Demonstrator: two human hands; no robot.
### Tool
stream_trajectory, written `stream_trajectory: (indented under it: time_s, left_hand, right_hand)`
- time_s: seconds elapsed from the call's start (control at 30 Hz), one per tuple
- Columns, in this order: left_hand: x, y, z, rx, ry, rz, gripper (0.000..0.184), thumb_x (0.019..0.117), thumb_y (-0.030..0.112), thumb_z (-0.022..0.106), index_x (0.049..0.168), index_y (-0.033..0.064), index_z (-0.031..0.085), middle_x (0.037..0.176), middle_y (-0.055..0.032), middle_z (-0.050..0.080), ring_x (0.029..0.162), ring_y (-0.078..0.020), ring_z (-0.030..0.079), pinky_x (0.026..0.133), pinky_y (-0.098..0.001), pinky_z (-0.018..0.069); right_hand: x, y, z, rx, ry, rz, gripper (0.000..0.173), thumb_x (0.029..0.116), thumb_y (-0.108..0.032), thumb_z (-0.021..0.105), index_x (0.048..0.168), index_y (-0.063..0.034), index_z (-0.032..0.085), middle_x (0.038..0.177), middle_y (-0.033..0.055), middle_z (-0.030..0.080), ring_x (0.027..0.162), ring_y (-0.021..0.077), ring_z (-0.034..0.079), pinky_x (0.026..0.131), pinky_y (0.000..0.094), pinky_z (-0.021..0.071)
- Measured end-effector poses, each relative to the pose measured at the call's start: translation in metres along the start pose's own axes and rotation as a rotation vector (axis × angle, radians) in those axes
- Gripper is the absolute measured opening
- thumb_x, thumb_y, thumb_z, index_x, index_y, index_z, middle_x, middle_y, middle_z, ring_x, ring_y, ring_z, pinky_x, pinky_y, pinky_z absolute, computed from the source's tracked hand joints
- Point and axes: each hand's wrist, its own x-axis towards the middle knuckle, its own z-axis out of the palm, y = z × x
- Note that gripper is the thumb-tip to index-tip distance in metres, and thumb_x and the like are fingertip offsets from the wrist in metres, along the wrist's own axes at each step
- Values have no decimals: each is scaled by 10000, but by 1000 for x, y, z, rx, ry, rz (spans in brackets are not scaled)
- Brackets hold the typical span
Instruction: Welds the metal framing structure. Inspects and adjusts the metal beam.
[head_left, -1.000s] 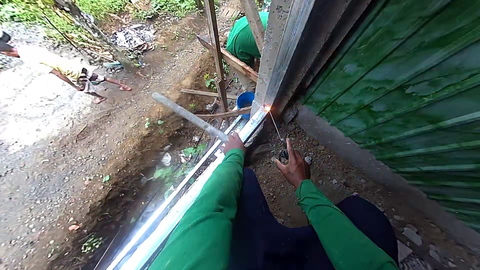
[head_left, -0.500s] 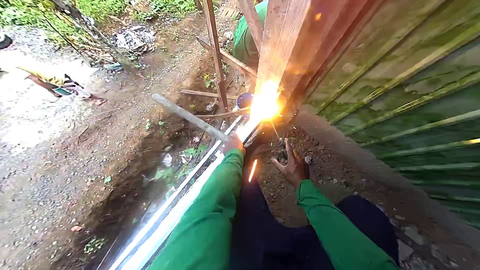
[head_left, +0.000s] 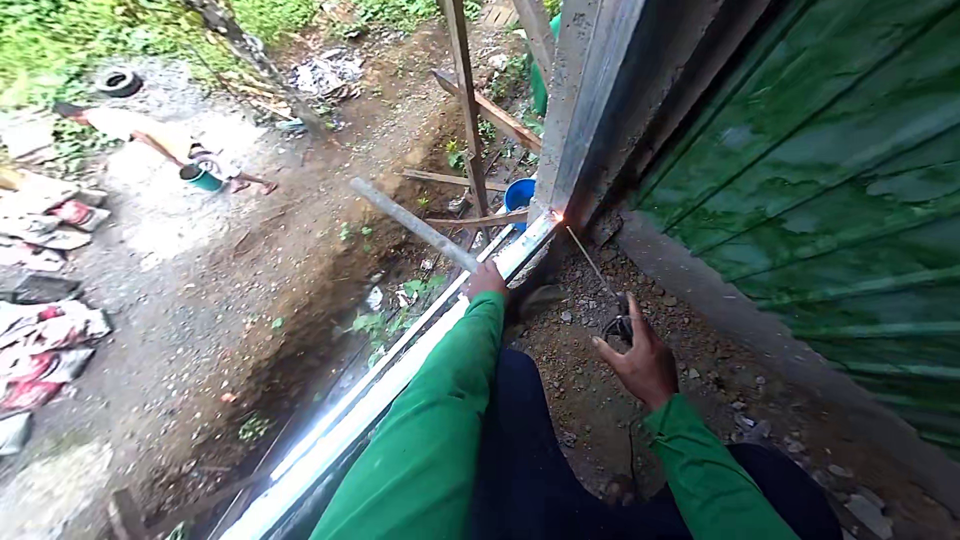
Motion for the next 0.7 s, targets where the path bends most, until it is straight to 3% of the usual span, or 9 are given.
stream_trajectory:
  time_s: [0.1,0.17,0.23,0.4,0.5,0.57,0.6,0.7]
  left_hand:
    - [-1,-3,-1,-13,-31,-5,853,835,250,821,1570,171,396,1575,-231,425,1442,-504,386,1069,-797,321]
    - [-14,-5,-8,9,-31,12,999,836,392,828,1642,212,267,1669,-223,270,1535,-505,203,1131,-801,214]
    - [-41,-8,-15,-4,20,61,1033,837,457,823,1651,189,247,1697,-229,193,1560,-496,127,1171,-775,167]
    - [-135,-45,-12,5,7,280,699,933,330,724,1563,211,447,1672,-145,319,1562,-405,218,1203,-670,237]
    - [-192,-82,-18,-25,-241,264,365,1046,362,568,1329,164,686,1470,-104,587,1457,-338,438,1140,-623,376]
    - [-228,-108,-33,-103,-512,143,504,1106,446,397,1223,76,718,1285,-179,690,1270,-373,618,1047,-639,475]
    - [-247,-125,-37,-187,-606,91,548,1117,433,353,1199,30,715,1227,-218,704,1210,-394,651,1045,-631,483]
    - [-313,-171,-48,-443,-725,-50,611,1124,438,307,1247,-30,679,1261,-272,674,1241,-405,628,1102,-597,438]
  right_hand:
    - [-14,9,-18,13,-50,28,1038,819,-498,805,1636,-135,279,1307,212,664,1027,387,707,866,606,564]
    - [-17,13,-34,10,-110,52,1043,827,-481,806,1644,-145,252,1291,234,661,1015,416,700,862,629,554]
    - [-17,13,-50,17,-169,73,1049,843,-451,805,1652,-143,214,1292,267,649,1047,448,687,894,650,539]
    - [-13,-2,-78,11,-289,113,1034,892,-445,765,1663,-143,146,1197,325,663,1017,509,675,888,693,510]
    - [-19,-19,-89,42,-339,186,1012,925,-434,732,1667,-141,109,1193,339,654,1034,513,665,906,682,502]
    - [-27,-27,-95,62,-360,230,1006,936,-435,723,1671,-165,91,1232,331,643,1057,497,662,922,671,500]
    - [-32,-32,-98,64,-362,242,1011,936,-438,723,1672,-180,80,1238,324,643,1051,489,666,916,667,503]
    - [-47,-47,-109,51,-352,241,1077,894,-422,782,1670,-171,80,1239,327,640,1034,490,668,910,657,507]
